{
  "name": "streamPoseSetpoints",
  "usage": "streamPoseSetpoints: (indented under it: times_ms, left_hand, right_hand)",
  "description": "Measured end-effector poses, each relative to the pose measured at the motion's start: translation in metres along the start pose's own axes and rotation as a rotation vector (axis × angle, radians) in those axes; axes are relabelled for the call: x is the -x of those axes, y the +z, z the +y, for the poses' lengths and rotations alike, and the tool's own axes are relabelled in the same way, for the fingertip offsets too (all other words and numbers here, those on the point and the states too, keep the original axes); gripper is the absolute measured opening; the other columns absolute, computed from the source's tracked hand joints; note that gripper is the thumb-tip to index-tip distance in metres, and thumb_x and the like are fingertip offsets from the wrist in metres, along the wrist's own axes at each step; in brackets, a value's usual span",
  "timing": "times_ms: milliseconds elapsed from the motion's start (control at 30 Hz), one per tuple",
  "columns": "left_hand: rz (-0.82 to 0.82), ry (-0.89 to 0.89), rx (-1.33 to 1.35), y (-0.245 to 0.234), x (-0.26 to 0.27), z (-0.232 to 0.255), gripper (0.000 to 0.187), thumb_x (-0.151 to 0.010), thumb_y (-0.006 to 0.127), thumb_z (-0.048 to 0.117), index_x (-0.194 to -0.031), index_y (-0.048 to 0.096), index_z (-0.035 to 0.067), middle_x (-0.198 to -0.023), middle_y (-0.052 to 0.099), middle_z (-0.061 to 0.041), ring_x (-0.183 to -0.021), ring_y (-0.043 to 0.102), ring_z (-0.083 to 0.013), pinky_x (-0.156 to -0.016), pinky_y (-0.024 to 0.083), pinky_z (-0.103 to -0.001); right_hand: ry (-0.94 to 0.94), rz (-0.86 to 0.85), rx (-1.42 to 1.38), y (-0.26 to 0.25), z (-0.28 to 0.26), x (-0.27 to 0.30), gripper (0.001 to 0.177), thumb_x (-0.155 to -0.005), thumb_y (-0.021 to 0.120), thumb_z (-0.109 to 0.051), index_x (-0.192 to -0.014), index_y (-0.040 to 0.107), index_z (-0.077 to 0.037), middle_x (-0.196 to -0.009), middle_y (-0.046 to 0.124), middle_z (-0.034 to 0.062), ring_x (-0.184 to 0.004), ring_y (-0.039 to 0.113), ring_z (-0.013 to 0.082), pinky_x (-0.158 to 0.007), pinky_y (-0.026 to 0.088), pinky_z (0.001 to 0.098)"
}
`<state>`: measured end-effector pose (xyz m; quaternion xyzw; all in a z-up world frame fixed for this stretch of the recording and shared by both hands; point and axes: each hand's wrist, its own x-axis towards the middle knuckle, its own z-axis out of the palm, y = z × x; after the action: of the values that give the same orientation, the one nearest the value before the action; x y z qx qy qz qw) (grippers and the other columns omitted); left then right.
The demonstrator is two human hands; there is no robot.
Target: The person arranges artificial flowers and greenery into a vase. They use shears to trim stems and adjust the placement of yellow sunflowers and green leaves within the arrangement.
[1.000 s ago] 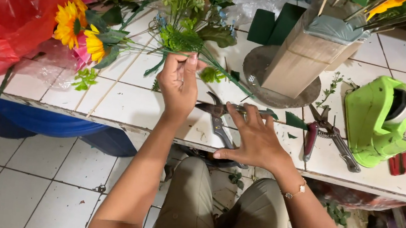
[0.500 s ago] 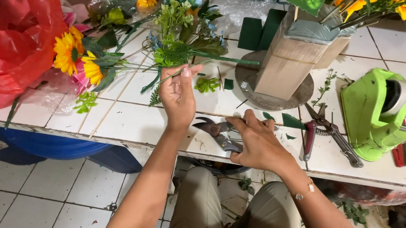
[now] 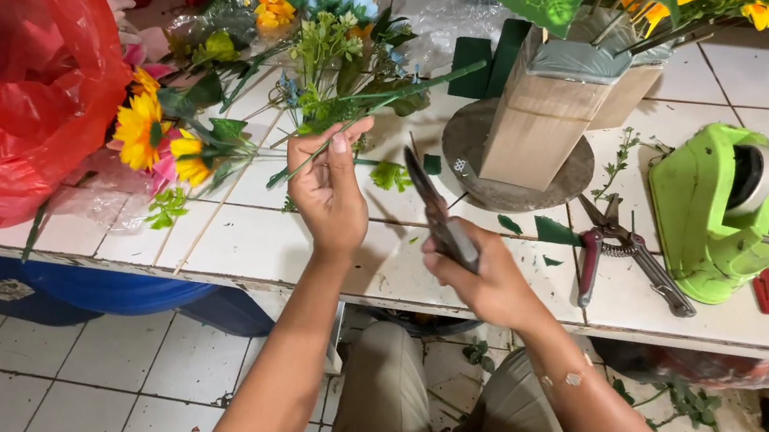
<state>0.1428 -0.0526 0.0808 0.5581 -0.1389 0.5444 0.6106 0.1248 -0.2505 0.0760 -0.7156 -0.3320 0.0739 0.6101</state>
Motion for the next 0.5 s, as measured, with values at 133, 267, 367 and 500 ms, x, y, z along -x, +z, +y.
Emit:
streamPoseSetpoints:
  times_ms: [133, 267, 367, 500]
  left_hand:
    - [-0.003, 0.019, -0.004, -0.001, 0.002, 0.006, 0.012, -0.111, 0.047, 0.009, -0.113, 0.051, -0.002, -0.109, 0.074, -0.025, -0.109, 0.072, -0.0266, -0.098, 0.056, -0.038]
    - [-0.003, 0.023, -0.017, -0.011, 0.007, -0.006, 0.012, -0.11, 0.046, 0.007, -0.112, 0.051, -0.003, -0.108, 0.073, -0.027, -0.108, 0.073, -0.0299, -0.098, 0.057, -0.042]
    - [-0.009, 0.012, -0.034, -0.013, 0.01, -0.003, 0.011, -0.11, 0.047, 0.006, -0.111, 0.052, -0.004, -0.105, 0.073, -0.025, -0.106, 0.073, -0.0285, -0.096, 0.057, -0.041]
    - [0.012, 0.008, -0.077, -0.004, 0.012, 0.008, 0.009, -0.108, 0.05, 0.005, -0.107, 0.055, -0.003, -0.099, 0.072, -0.018, -0.1, 0.072, -0.0261, -0.091, 0.057, -0.038]
  right_hand:
    - [0.03, -0.135, -0.107, 0.013, -0.012, -0.019, 0.016, -0.093, 0.065, -0.015, -0.087, 0.069, -0.001, -0.064, 0.071, 0.0145, -0.061, 0.069, 0.0216, -0.057, 0.057, 0.0343]
    - [0.028, -0.161, -0.258, 0.027, -0.002, -0.032, 0.029, -0.098, 0.063, -0.025, -0.09, 0.066, 0.003, -0.074, 0.069, 0.0187, -0.073, 0.068, 0.0263, -0.067, 0.058, 0.0413]
    - [0.015, -0.154, -0.29, 0.033, -0.004, -0.04, 0.035, -0.1, 0.063, -0.032, -0.09, 0.062, 0.002, -0.073, 0.062, 0.0153, -0.073, 0.062, 0.0248, -0.067, 0.055, 0.0404]
    - [0.001, -0.096, -0.305, 0.037, 0.006, -0.05, 0.039, -0.102, 0.061, -0.038, -0.087, 0.061, -0.002, -0.065, 0.05, 0.0051, -0.062, 0.051, 0.0158, -0.059, 0.047, 0.0326]
